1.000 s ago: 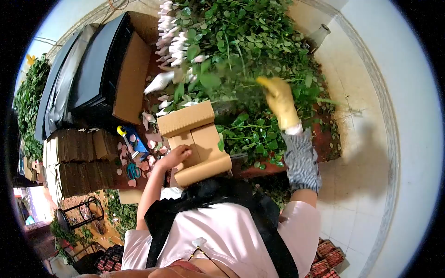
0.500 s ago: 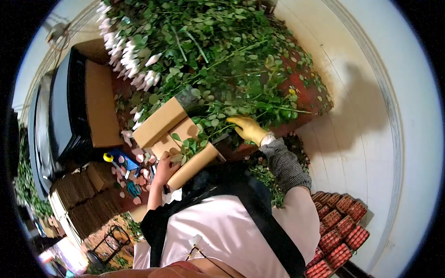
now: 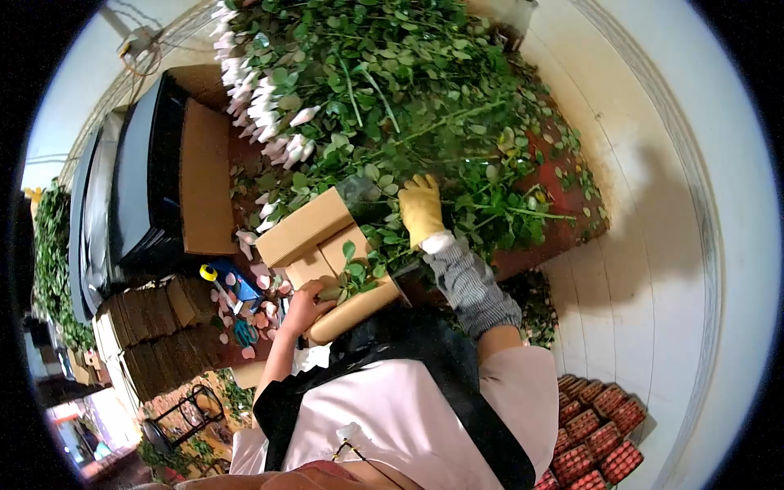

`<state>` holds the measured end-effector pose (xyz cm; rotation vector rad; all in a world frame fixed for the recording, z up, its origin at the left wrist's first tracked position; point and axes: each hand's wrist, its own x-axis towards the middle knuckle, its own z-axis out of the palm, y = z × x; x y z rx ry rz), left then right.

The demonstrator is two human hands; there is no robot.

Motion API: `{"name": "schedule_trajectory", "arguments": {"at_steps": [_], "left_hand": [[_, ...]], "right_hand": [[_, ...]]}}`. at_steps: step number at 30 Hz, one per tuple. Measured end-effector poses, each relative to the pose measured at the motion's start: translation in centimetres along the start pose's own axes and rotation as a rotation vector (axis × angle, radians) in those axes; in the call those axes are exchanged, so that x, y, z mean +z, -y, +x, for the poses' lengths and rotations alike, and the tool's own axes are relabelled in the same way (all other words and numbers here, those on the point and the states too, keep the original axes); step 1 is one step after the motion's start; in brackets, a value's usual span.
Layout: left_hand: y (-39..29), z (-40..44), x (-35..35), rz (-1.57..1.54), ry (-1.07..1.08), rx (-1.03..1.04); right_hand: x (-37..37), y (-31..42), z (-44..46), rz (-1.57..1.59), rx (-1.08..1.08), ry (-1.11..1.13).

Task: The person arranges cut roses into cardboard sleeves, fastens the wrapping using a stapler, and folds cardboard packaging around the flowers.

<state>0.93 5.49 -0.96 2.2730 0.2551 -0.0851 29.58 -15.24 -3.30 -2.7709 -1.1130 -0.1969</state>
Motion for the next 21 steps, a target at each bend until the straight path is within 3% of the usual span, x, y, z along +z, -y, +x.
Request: {"name": "schedule_trajectory", "arguments": {"at_steps": [6,11,14,16,17,18,19,20,21], "left_hand": [[-0.4,-0.2,-0.1,0.010,-0.011,-0.044],[-0.2,-0.2,0.1,-0.048,-0.035,-0.036],[0.0,-0.1,0.2,-0.016,-0.032,-0.022],[1.1,-0.3,0.8,0.002,-0.037,-0.034],[0.7,-0.3,0.6,0.001,-0.034,-0.050],[0.7,-0.4,0.5,0.000,-0.036,-0.053],[0.6,-0.3,0.4,-0.011,-0.027,-0.059],[0.5,-0.2,0.4,-0.025,-0.020,-0.065],[0.3,-0.2,0.4,-0.027,-0.031,-0.066]], "right_hand": [[-8.8,-3.2,-1.5,0.016,0.003,-0.389],[-15.0,-8.2,-3.6,-0.140,0.129,-0.429],[-14.5,-11.3,-4.8,-0.176,0.233,-0.412],[-13.3,-11.8,-5.4,-0.113,0.240,-0.437],[-13.8,-9.8,-5.5,0.073,0.252,-0.385],[-12.1,-9.9,-5.8,0.026,0.173,-0.325],[-12.0,-7.3,-5.7,0.193,0.004,-0.366],[-12.3,-4.6,-5.5,0.286,-0.103,-0.204],[-11.2,-2.0,-5.7,0.328,-0.277,-0.296]]}}
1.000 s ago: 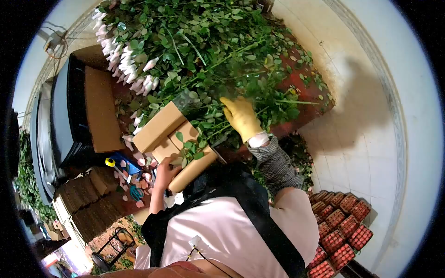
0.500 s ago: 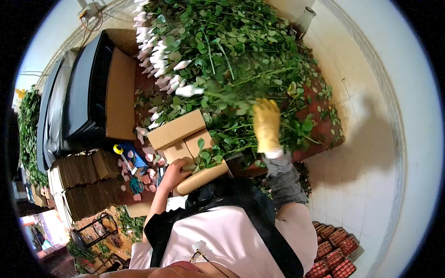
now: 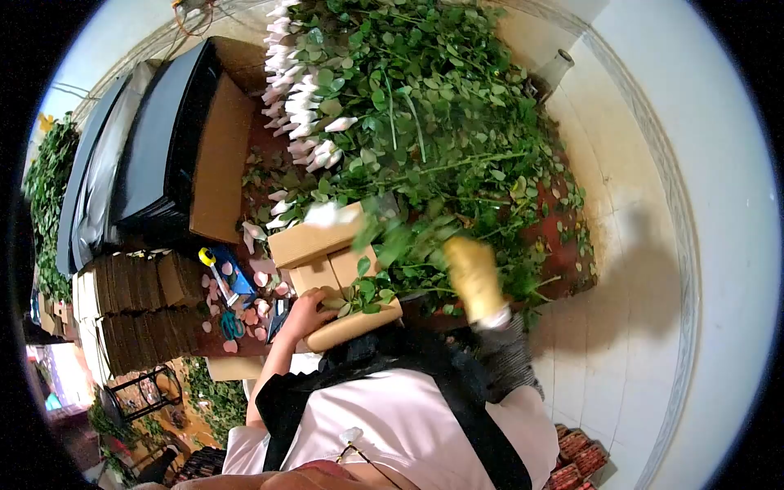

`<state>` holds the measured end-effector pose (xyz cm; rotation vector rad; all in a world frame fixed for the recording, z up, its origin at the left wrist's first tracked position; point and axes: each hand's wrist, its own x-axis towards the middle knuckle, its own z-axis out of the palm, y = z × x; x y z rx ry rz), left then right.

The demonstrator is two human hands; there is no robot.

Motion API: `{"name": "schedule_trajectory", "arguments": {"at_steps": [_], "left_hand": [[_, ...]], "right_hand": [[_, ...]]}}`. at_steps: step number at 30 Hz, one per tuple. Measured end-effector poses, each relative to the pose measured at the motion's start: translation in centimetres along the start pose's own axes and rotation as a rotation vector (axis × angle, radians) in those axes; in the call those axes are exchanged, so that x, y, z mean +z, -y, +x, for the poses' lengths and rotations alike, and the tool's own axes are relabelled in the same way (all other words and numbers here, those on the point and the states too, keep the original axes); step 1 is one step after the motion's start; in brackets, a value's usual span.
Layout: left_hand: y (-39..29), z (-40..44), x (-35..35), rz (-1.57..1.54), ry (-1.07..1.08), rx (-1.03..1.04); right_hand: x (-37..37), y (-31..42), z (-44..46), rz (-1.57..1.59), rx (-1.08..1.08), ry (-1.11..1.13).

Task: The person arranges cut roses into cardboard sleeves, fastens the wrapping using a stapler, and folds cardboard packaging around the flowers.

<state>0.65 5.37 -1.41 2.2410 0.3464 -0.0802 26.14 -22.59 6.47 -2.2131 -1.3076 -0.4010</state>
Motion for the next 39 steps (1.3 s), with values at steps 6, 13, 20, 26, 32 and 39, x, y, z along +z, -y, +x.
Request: {"name": "schedule_trajectory", "arguments": {"at_steps": [6,13,20,26,32,39], "left_hand": [[0.9,-0.4,0.7,-0.089,-0.004,-0.075],[0.9,-0.3,0.3,0.021,-0.005,0.014],[0.2,-0.5,-0.1,-0.074,-0.025,0.001],[-0.4,-0.2,-0.4,-0.071,-0.013,-0.009],[0.5,-0.1,0.1,-0.046,-0.015,0.012],[-0.2,0.1,0.0,-0.042,-0.005,-0.035]], "right_hand": [[2.3,6.9,-0.3,0.009,-0.027,0.236],[1.5,-2.0,-5.5,-0.254,0.105,0.176],[-5.9,-9.6,-11.2,-0.566,0.418,-0.094],[-9.0,-8.2,-3.3,-0.581,0.297,-0.121],[-1.6,-5.5,10.5,-0.430,-0.030,-0.123],[10.9,-8.7,21.8,-0.609,0.044,-0.012]]}}
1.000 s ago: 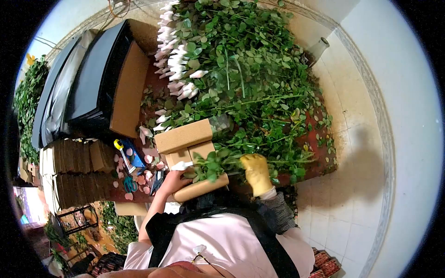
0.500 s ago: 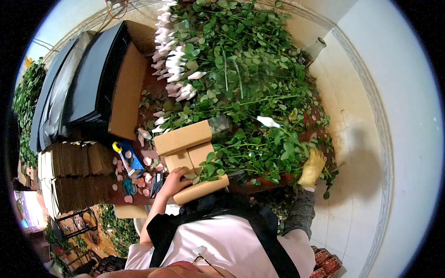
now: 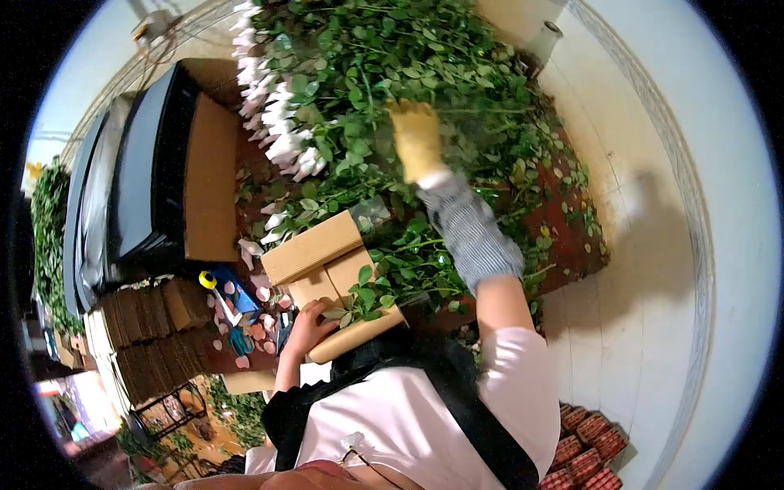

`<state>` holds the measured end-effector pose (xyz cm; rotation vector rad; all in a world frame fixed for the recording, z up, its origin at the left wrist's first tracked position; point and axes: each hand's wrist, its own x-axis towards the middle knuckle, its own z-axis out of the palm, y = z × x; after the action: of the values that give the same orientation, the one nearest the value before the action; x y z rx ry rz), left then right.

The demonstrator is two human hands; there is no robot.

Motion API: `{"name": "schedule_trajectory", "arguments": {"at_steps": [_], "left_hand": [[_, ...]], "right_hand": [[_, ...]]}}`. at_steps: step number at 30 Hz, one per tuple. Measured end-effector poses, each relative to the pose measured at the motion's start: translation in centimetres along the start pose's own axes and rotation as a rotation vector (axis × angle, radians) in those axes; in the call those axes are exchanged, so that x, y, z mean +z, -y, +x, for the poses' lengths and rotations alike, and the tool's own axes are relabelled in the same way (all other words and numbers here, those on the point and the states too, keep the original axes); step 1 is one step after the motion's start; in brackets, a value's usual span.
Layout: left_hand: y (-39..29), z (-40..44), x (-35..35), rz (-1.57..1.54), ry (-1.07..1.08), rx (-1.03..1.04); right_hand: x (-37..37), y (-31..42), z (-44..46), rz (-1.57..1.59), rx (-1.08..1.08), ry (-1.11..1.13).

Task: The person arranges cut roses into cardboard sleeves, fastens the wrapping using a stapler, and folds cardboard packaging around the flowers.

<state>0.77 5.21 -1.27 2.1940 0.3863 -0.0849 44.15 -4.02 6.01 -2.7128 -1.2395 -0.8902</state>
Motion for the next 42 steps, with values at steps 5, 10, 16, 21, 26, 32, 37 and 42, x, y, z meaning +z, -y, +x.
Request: {"name": "schedule_trajectory", "arguments": {"at_steps": [5,10,16,21,26,32,37,42], "left_hand": [[0.7,-0.1,0.4,-0.039,-0.005,-0.008],[-0.4,-0.1,0.0,0.017,0.018,-0.055],[-0.8,0.2,-0.3,0.006,0.010,-0.078],[-1.0,0.3,-0.4,-0.005,0.056,-0.086],[-0.9,0.2,-0.2,0.043,0.021,-0.040],[-0.2,0.0,0.0,0.036,0.011,-0.022],[-0.5,0.0,0.0,0.049,-0.003,-0.019],[-0.1,0.0,0.2,0.015,-0.001,-0.009]], "right_hand": [[-0.1,7.2,-2.9,0.131,0.140,0.464],[1.7,8.4,-7.7,0.212,-0.025,0.937],[6.5,5.3,-8.0,0.107,-0.118,0.271],[8.6,5.9,-6.6,0.104,-0.118,0.765],[12.3,5.7,-6.3,-0.111,-0.259,0.592],[3.6,3.2,-1.1,0.714,-0.195,0.318],[2.1,1.0,2.2,0.322,-0.120,0.313],[6.8,2.1,0.1,0.133,0.139,-0.214]]}}
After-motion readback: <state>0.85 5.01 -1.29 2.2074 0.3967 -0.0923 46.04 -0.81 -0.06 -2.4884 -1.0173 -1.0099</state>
